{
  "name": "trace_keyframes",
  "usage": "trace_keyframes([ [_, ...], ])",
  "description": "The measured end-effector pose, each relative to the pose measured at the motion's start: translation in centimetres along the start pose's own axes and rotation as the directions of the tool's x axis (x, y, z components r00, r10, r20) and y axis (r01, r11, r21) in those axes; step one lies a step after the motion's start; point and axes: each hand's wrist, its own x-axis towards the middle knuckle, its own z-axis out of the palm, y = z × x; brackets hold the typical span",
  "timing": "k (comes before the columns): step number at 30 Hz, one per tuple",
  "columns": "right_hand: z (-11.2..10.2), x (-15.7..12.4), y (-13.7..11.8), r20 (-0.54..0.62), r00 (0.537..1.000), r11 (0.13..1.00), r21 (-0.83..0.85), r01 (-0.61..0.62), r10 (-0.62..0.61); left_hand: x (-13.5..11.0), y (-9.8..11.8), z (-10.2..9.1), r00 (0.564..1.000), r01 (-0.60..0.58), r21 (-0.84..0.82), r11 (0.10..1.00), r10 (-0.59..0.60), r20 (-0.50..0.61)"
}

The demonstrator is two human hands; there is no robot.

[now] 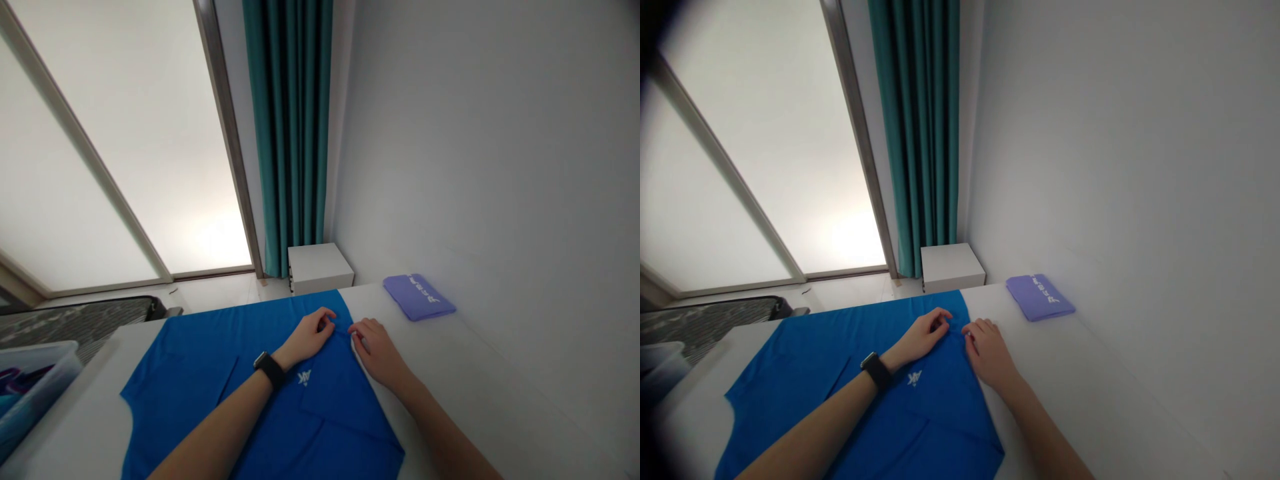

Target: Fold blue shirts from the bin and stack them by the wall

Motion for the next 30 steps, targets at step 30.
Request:
trace_keyframes([
  [30,-2.4,-7.7,-2.8,0.03,0.999,0.987,0.16,-0.025,0.021,-0.4,1.1,-0.9,0.988,-0.073,0.496,0.865,-0.006,0.157],
])
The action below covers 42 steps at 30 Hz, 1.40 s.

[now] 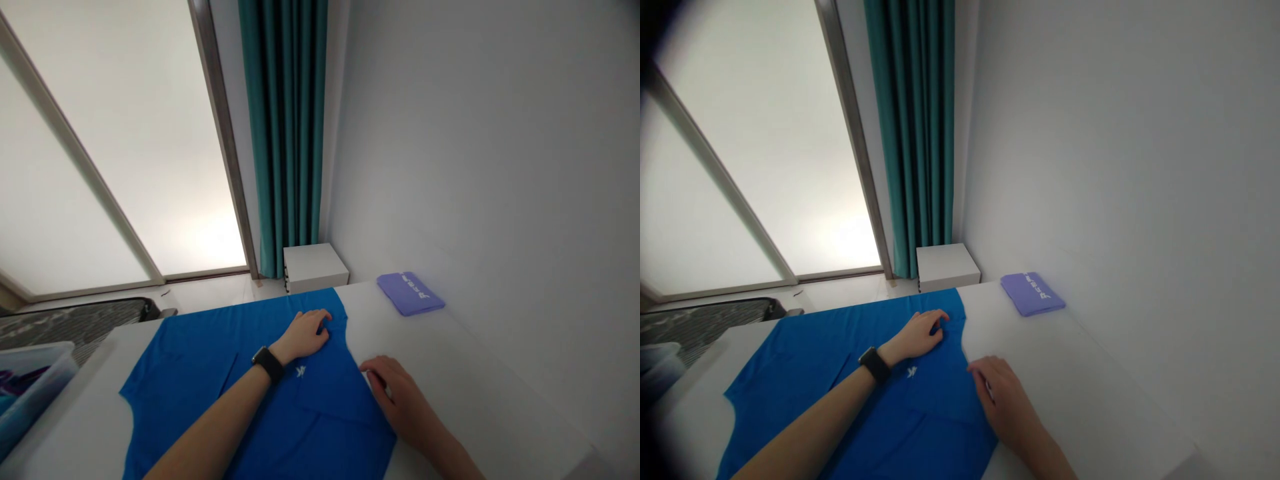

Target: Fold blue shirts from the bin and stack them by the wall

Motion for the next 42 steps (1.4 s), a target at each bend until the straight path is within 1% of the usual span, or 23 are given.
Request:
trace_keyframes([
  [3,-0.3,-2.0,1.8,-0.041,0.995,0.996,0.024,-0.085,0.086,0.1,-0.3,0.4,0.999,-0.025,-0.029,0.999,0.024,-0.031],
  [5,0.0,-3.4,2.1,-0.027,0.992,0.992,0.004,-0.125,0.125,0.3,-0.6,0.8,0.998,-0.058,-0.055,0.997,0.056,-0.042],
  [7,0.4,-4.6,1.7,-0.001,0.991,0.99,-0.054,-0.134,0.134,0.3,-0.9,0.9,0.997,-0.064,-0.086,0.994,0.061,-0.046],
  [11,0.9,-5.8,1.0,0.024,0.999,0.979,-0.202,-0.022,0.027,0.4,-1.0,0.7,0.999,-0.032,-0.131,0.991,0.029,-0.019],
  [13,1.1,-5.9,1.0,0.041,0.999,0.972,-0.231,0.03,-0.021,0.3,-1.0,0.6,1.0,-0.025,-0.135,0.991,0.023,-0.016],
  [17,1.1,-6.0,1.0,0.088,0.992,0.969,-0.22,0.109,-0.092,0.2,-0.9,0.8,0.999,-0.027,-0.11,0.994,0.025,-0.02],
  [19,0.9,-6.1,0.8,0.105,0.988,0.97,-0.204,0.13,-0.11,0.2,-0.8,0.9,1.0,-0.029,-0.075,0.997,0.028,-0.011],
  [21,0.4,-6.1,0.3,0.124,0.988,0.982,-0.154,0.111,-0.092,0.1,-0.7,0.7,1.0,-0.029,-0.037,0.999,0.029,-0.001],
  [22,0.1,-5.9,0.1,0.126,0.99,0.99,-0.113,0.082,-0.067,0.1,-0.6,0.4,1.0,-0.027,-0.026,0.999,0.027,0.005],
  [25,-0.9,-4.2,0.1,0.095,0.994,0.998,0.028,-0.049,0.046,0.2,-0.7,-0.5,0.998,-0.004,-0.075,0.997,0.008,0.059],
  [27,-1.4,-1.9,0.9,0.057,0.993,0.991,0.083,-0.108,0.103,0.2,-0.9,-1.0,0.994,0.032,-0.153,0.988,-0.016,0.106],
  [29,-1.4,1.0,2.1,0.051,0.992,0.987,0.11,-0.12,0.115,0.2,-1.2,-1.2,0.991,0.057,-0.208,0.976,-0.031,0.129],
  [31,-0.8,4.2,3.5,0.057,0.994,0.988,0.116,-0.104,0.098,0.2,-1.4,-1.2,0.992,0.053,-0.225,0.973,-0.026,0.122],
  [34,0.6,8.0,5.2,0.044,0.998,0.997,0.066,-0.042,0.039,0.2,-1.2,-1.2,0.996,0.017,-0.249,0.968,0.006,0.089],
  [37,2.3,10.0,5.8,0.076,0.997,0.998,-0.055,0.017,-0.013,0.2,-0.7,-1.4,0.999,0.005,-0.289,0.957,0.011,0.051],
  [39,3.1,10.6,6.0,0.095,0.995,0.99,-0.136,0.027,-0.014,0.1,-0.5,-1.6,0.999,0.038,-0.317,0.948,-0.024,0.047],
  [42,3.7,11.0,6.3,0.098,0.995,0.977,-0.212,0.0,0.021,0.1,-0.5,-1.3,0.987,0.146,-0.41,0.9,-0.102,0.126],
])
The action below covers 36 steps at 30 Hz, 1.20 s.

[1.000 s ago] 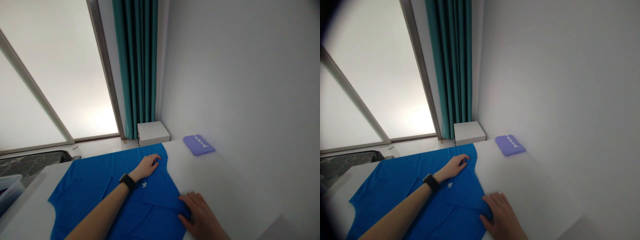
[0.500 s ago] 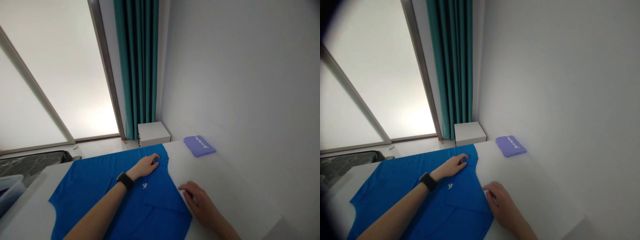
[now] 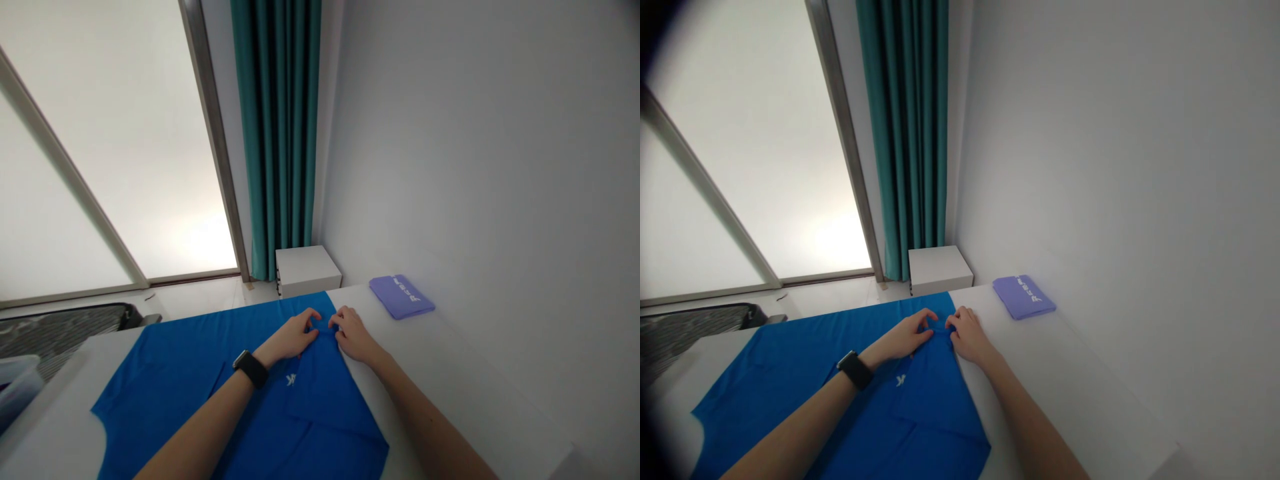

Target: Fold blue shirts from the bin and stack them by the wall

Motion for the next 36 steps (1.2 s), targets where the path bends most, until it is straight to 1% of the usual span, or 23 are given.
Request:
trace_keyframes([
  [3,0.1,0.6,0.8,0.008,1.0,0.999,-0.023,-0.025,0.025,0.0,-0.5,0.5,0.996,0.08,-0.079,0.994,-0.076,0.054],
  [9,-0.3,1.8,2.4,0.047,0.998,0.998,-0.041,-0.041,0.043,0.1,-0.6,0.8,0.993,0.105,-0.041,0.994,-0.102,0.05],
  [14,-0.8,1.5,2.3,0.049,0.998,0.999,0.009,-0.04,0.039,-0.1,0.2,0.3,0.984,0.154,-0.031,0.988,-0.151,0.092],
  [16,-0.8,1.1,2.0,0.037,0.999,0.998,0.053,-0.034,0.032,-0.2,0.5,0.2,0.978,0.176,0.004,0.984,-0.175,0.113],
  [17,-0.8,0.9,1.8,0.026,0.999,0.996,0.081,-0.026,0.024,-0.2,0.7,0.2,0.979,0.169,0.034,0.985,-0.171,0.115],
  [18,-0.8,0.7,1.5,0.016,1.0,0.994,0.109,-0.014,0.012,-0.1,0.8,0.2,0.983,0.142,0.071,0.987,-0.149,0.106],
  [20,-0.6,0.3,1.1,0.008,1.0,0.989,0.145,0.015,-0.017,0.0,0.9,0.3,0.996,0.042,0.138,0.99,-0.051,0.066],
  [22,-0.5,0.1,0.8,0.015,0.999,0.989,0.142,0.037,-0.039,0.1,1.1,0.3,0.998,-0.057,0.169,0.984,0.057,0.006],
  [23,-0.5,0.0,0.6,0.015,0.999,0.99,0.137,0.044,-0.047,0.2,1.1,0.3,0.996,-0.085,0.167,0.982,0.089,-0.018],
  [27,-0.8,0.2,0.1,-0.046,0.996,0.985,0.152,0.087,-0.081,0.3,0.9,0.4,0.992,-0.098,0.157,0.983,0.109,-0.066],
  [29,-1.1,0.4,-0.1,-0.069,0.992,0.977,0.18,0.117,-0.106,0.3,0.6,0.4,0.994,-0.073,0.16,0.984,0.084,-0.067],
  [30,-1.1,0.5,-0.2,-0.065,0.992,0.973,0.199,0.118,-0.107,0.2,0.5,0.5,0.997,-0.044,0.151,0.988,0.053,-0.054],
  [32,-1.2,0.6,-0.1,-0.034,0.996,0.967,0.239,0.087,-0.081,0.1,0.3,0.5,0.999,0.031,0.104,0.994,-0.032,0.008],
  [34,-1.1,0.7,0.1,-0.001,0.999,0.964,0.264,0.039,-0.04,0.0,0.3,0.5,0.992,0.096,0.048,0.994,-0.099,0.081],
  [36,-0.9,0.8,0.4,0.008,1.0,0.965,0.263,0.014,-0.016,-0.1,0.5,0.5,0.988,0.112,0.007,0.994,-0.112,0.108],
])
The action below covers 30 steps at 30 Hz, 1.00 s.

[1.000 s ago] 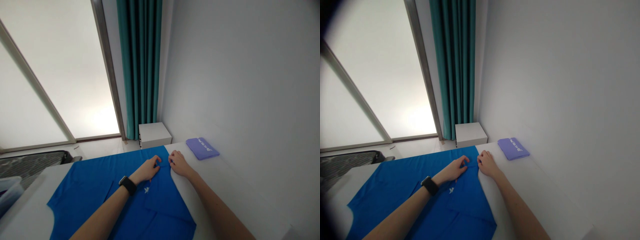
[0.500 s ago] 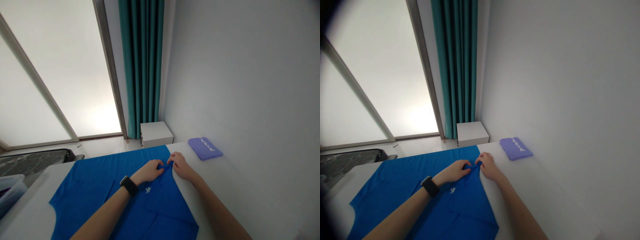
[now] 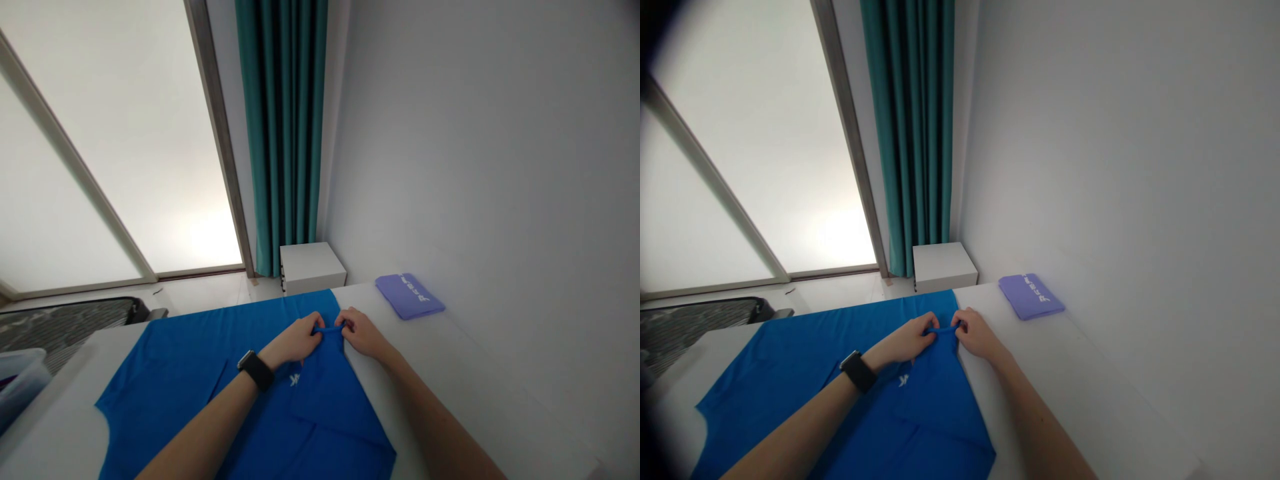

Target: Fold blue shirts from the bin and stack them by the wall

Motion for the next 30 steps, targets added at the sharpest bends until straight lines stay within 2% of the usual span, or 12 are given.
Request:
trace_keyframes([
  [4,0.3,0.1,0.5,-0.002,1.0,1.0,-0.025,0.009,-0.009,0.0,0.0,0.0,1.0,-0.021,-0.046,0.999,0.02,-0.017],
  [8,0.6,0.1,0.7,0.013,0.999,0.998,-0.049,0.03,-0.029,0.1,-0.5,0.3,0.999,-0.018,-0.01,1.0,0.018,-0.045],
  [13,0.8,-0.1,0.8,0.021,0.999,0.994,-0.108,0.029,-0.026,-0.3,-0.5,0.3,0.998,0.046,-0.021,0.999,-0.046,0.031],
  [17,0.9,-0.4,1.1,0.009,1.0,0.989,-0.145,0.031,-0.03,-0.8,0.3,0.2,0.999,0.022,0.086,0.996,-0.024,0.029],
  [21,1.0,-0.8,1.1,-0.006,0.999,0.981,-0.193,0.034,-0.036,-1.4,1.0,0.5,0.998,0.005,0.175,0.985,0.005,-0.056],
  [24,1.0,-1.1,0.8,-0.021,0.999,0.976,-0.217,0.034,-0.04,-2.3,0.9,0.6,0.991,-0.03,0.157,0.987,0.05,-0.122],
  [30,1.4,-1.2,-0.2,-0.055,0.998,0.954,-0.299,0.013,-0.031,-6.6,0.5,1.0,0.99,-0.039,0.055,0.998,0.047,-0.136],
])
